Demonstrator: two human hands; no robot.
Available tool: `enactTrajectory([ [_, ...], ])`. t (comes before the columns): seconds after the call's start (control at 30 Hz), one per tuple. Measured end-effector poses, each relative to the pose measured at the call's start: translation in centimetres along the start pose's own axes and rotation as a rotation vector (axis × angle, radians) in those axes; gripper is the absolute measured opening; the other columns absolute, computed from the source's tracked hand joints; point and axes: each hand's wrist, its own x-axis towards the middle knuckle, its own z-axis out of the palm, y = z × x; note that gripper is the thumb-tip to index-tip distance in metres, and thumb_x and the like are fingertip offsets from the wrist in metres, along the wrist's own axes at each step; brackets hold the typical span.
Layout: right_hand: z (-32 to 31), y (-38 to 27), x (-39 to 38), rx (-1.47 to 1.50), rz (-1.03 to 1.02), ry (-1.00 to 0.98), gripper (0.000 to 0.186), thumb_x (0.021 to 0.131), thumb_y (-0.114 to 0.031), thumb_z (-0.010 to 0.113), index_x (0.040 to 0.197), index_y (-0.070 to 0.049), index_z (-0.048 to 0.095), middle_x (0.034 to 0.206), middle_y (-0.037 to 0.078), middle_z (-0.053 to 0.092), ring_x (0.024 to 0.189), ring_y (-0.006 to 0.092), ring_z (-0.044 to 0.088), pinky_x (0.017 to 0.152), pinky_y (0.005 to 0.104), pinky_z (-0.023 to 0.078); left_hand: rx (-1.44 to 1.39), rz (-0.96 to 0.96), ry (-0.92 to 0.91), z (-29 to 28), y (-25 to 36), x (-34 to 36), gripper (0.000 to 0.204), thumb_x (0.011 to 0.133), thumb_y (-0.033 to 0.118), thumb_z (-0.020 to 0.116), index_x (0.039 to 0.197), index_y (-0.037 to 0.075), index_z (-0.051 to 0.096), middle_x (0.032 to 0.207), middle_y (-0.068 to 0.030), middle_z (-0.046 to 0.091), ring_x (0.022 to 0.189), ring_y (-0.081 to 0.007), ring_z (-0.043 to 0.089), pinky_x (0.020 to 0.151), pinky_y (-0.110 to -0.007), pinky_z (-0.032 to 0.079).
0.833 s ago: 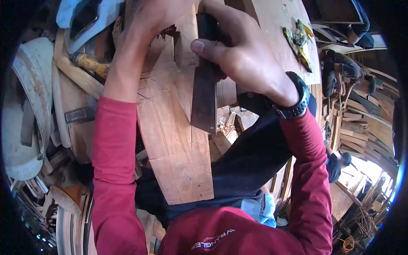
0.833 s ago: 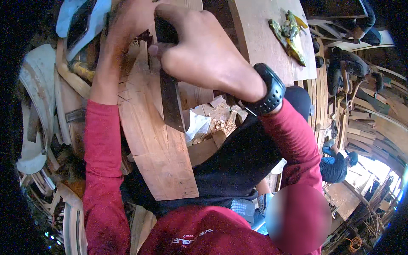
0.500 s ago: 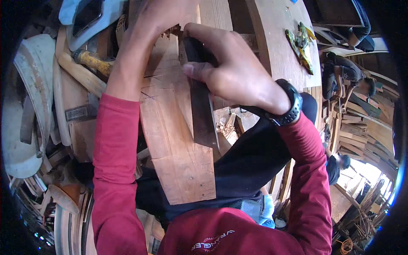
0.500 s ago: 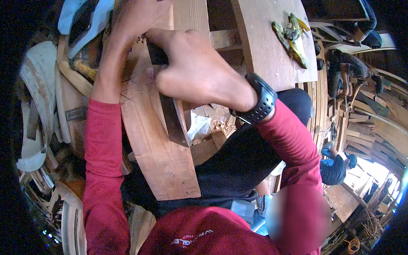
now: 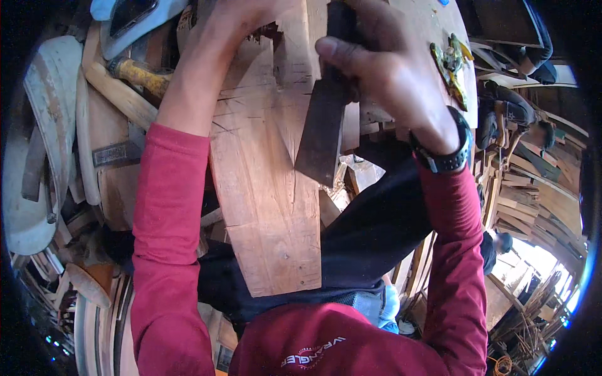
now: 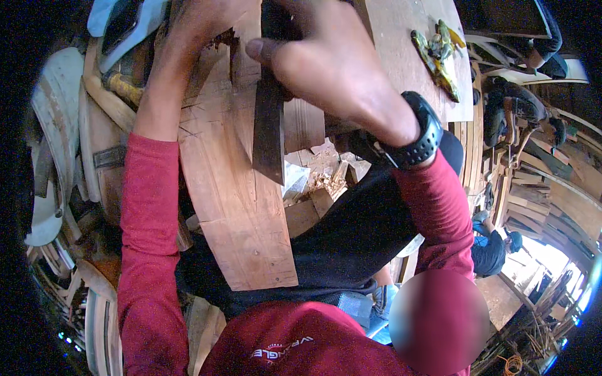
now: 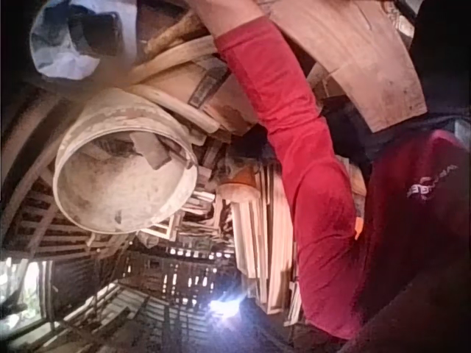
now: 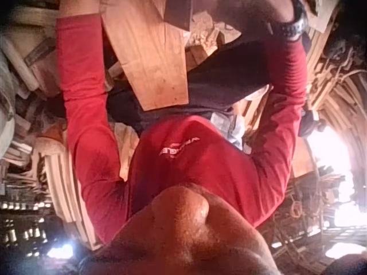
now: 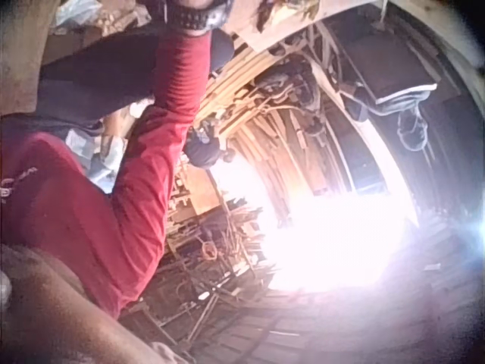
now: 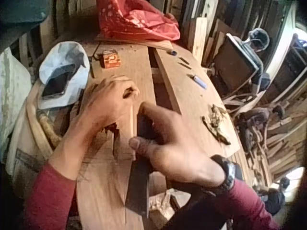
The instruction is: Using a wood chisel to carve or shape a piece of wood.
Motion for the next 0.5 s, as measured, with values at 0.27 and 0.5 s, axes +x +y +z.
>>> enactTrajectory([
  [0.27,1.2,-1.2,-1.1,-0.083,-0.079,-0.208,0.042,0.075,-0.015,0.069,0.112,0.004,0.065,0.092,0.031,0.067,0.086,0.0444,0.069,0.079,0.0477,0.055,0.031,-0.054,0.009,-0.4,1.0,-0.3,0.020,0.092,0.015,0.060,0.098,-0.001,0.070,0.104,-0.0159,0.070,0.102,-0.0333,0.066,0.091,-0.043,0.050],
  [0.5,2.5,1.1,-1.0,-0.222,-0.209,-0.154,0.042,0.075,-0.014,0.065,0.114,0.003,0.066,0.098,0.032,0.068,0.089,0.0439,0.070,0.081,0.0463,0.056,-0.036,-0.078,-0.041,1.1,-1.1,0.2,0.020,0.092,0.014,0.062,0.098,-0.004,0.069,0.104,-0.0186,0.069,0.103,-0.0347,0.066,0.091,-0.043,0.050],
])
